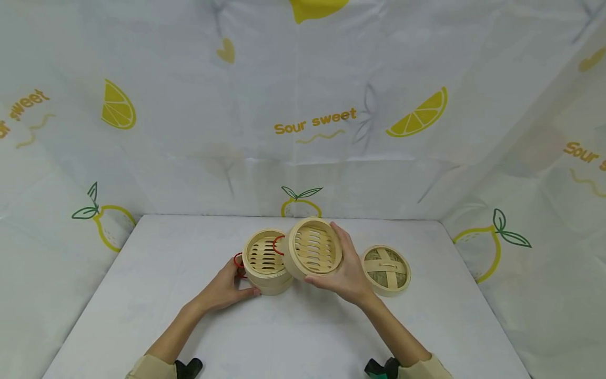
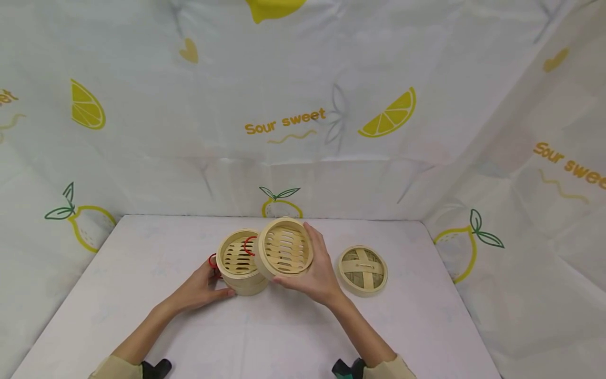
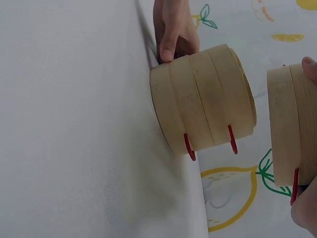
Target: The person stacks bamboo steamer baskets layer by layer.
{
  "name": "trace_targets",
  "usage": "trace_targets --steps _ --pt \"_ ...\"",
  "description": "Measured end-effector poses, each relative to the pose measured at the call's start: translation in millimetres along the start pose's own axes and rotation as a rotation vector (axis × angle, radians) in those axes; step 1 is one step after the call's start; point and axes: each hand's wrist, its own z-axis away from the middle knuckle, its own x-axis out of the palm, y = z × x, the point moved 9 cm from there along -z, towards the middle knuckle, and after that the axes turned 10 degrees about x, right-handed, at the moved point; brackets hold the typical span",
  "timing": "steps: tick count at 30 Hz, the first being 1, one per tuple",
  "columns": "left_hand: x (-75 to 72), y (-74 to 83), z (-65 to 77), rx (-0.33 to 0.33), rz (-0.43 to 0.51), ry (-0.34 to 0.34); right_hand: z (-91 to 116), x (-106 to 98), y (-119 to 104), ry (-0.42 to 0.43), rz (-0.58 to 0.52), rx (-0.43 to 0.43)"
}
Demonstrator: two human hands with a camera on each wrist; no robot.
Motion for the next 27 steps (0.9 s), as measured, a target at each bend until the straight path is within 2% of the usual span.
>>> trace_targets --steps 17,27 --pt "0.7 0.4 0.2 -0.021 -0.007 -0.010 -1 12 2 0.012 -0.047 0.027" --pt "1.0 -0.9 -0.3 -0.005 0.013 -0.009 -1 19 -1 0.016 -0.086 -0.010"
